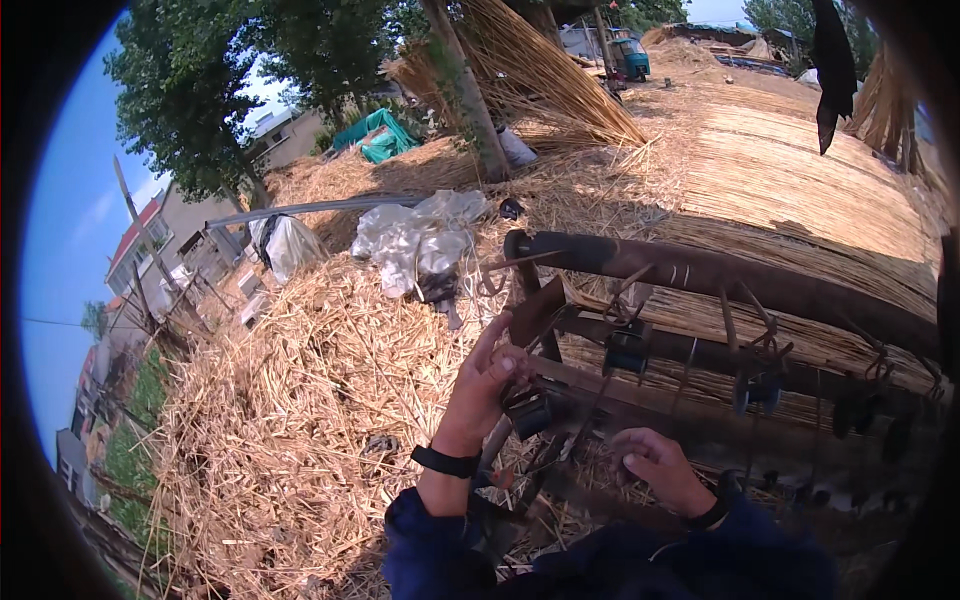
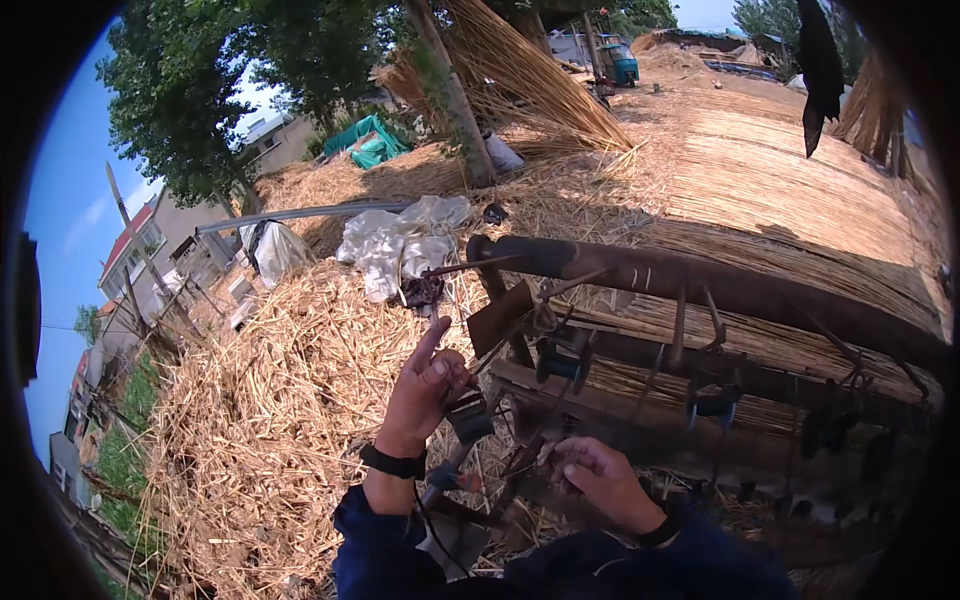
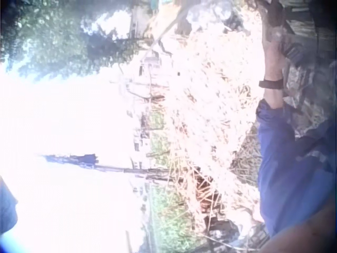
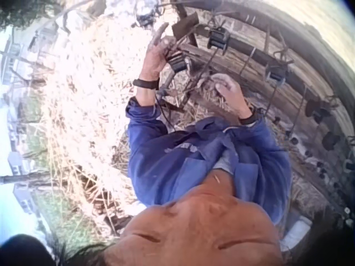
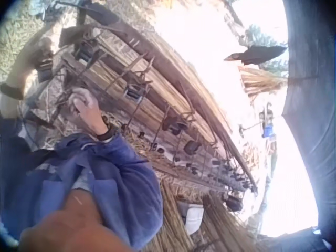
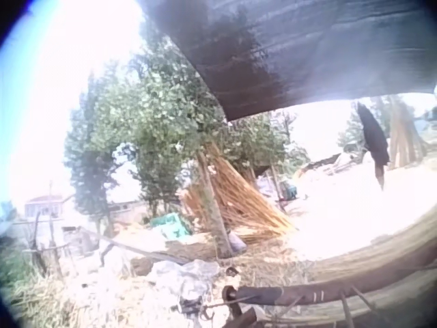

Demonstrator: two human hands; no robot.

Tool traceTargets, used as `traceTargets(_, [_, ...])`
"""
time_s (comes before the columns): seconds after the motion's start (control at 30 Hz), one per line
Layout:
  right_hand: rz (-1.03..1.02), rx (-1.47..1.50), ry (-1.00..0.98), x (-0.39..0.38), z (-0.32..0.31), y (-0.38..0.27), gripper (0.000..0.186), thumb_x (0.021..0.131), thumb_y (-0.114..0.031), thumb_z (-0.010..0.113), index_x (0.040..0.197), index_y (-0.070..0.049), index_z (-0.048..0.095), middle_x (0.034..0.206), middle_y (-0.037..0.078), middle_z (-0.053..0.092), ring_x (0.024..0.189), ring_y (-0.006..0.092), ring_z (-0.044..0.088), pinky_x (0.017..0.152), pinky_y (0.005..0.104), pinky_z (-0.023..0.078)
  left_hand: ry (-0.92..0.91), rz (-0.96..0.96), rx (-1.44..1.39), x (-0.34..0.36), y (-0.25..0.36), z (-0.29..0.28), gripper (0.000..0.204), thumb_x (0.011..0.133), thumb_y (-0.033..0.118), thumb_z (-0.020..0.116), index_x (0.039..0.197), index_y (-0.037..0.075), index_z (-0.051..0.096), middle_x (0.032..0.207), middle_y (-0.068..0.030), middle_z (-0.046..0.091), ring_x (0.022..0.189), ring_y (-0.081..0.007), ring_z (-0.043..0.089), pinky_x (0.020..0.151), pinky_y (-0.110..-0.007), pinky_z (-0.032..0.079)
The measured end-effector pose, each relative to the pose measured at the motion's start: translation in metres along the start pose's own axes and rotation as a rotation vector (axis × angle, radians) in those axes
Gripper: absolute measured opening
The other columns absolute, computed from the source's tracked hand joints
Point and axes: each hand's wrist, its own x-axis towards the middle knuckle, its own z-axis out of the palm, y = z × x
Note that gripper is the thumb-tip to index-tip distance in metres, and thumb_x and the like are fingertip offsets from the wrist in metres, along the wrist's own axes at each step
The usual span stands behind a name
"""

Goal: Threading and adjusting the mechanical components of a large straw/reed weaving machine.

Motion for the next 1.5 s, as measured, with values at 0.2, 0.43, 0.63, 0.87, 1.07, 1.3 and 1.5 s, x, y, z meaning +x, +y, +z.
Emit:
traceTargets(0.2, [-0.018,-0.430,0.198,-0.032,-0.034,0.007,0.026,0.082,-0.007,0.055,0.107,0.000,0.053,0.087,0.007,0.061,0.074,0.0114,0.058,0.069,0.0270,0.047,-0.092,-0.162,-0.146,-0.016,-0.017,-0.019,0.069,0.076,0.028,0.068,0.131,0.002,0.035,0.106,-0.0127,0.056,0.102,-0.0255,0.055,0.088,-0.037,0.045])
traceTargets(0.43, [-0.199,-1.145,0.079,-0.031,-0.021,0.007,0.032,0.070,-0.007,0.064,0.100,-0.004,0.053,0.087,0.013,0.059,0.080,0.0327,0.056,0.071,0.0402,0.045,-0.108,-0.128,-0.308,-0.041,-0.058,-0.016,0.070,0.073,0.023,0.069,0.130,0.005,0.034,0.119,-0.0163,0.048,0.108,-0.0310,0.052,0.086,-0.041,0.048])
traceTargets(0.63, [-0.236,-1.165,0.066,-0.056,-0.025,-0.003,0.033,0.068,-0.005,0.066,0.099,-0.005,0.054,0.087,0.013,0.059,0.078,0.0321,0.057,0.070,0.0395,0.046,0.040,0.225,0.050,-0.050,-0.068,0.000,0.068,0.076,0.021,0.067,0.130,0.004,0.030,0.118,-0.0139,0.047,0.105,-0.0259,0.054,0.080,-0.033,0.049])
traceTargets(0.87, [-0.363,-1.194,0.063,-0.044,-0.017,-0.018,0.031,0.067,-0.006,0.066,0.096,-0.005,0.056,0.085,0.013,0.059,0.077,0.0324,0.057,0.069,0.0394,0.046,0.052,-0.095,-0.297,0.014,-0.058,-0.019,0.049,0.089,0.039,0.049,0.124,0.007,0.037,0.097,-0.0092,0.054,0.076,-0.0235,0.059,0.051,-0.032,0.045])
traceTargets(1.07, [-0.214,-1.467,0.215,-0.074,-0.052,-0.012,0.030,0.067,-0.011,0.066,0.095,-0.004,0.056,0.085,0.012,0.058,0.082,0.0303,0.055,0.076,0.0400,0.042,-0.047,0.104,-0.288,0.009,-0.042,0.015,0.063,0.079,0.029,0.065,0.129,0.006,0.033,0.116,-0.0114,0.050,0.112,-0.0293,0.049,0.094,-0.039,0.042])
traceTargets(1.3, [-0.077,-1.767,0.043,-0.080,-0.074,0.029,0.020,0.071,-0.025,0.063,0.083,-0.010,0.057,0.073,0.008,0.059,0.070,0.0269,0.059,0.055,0.0384,0.048,0.164,0.161,-0.186,0.052,-0.042,0.003,0.035,0.095,0.035,0.040,0.118,0.009,0.043,0.099,-0.0085,0.057,0.093,-0.0241,0.057,0.076,-0.035,0.049])
traceTargets(1.5, [-0.102,-1.653,0.155,-0.082,-0.075,0.021,0.017,0.073,-0.023,0.063,0.085,-0.012,0.058,0.072,0.007,0.059,0.065,0.0256,0.059,0.053,0.0378,0.048,-0.011,0.189,-0.425,0.039,-0.050,0.005,0.042,0.090,0.032,0.051,0.121,0.006,0.041,0.108,-0.0110,0.056,0.102,-0.0273,0.055,0.086,-0.040,0.046])
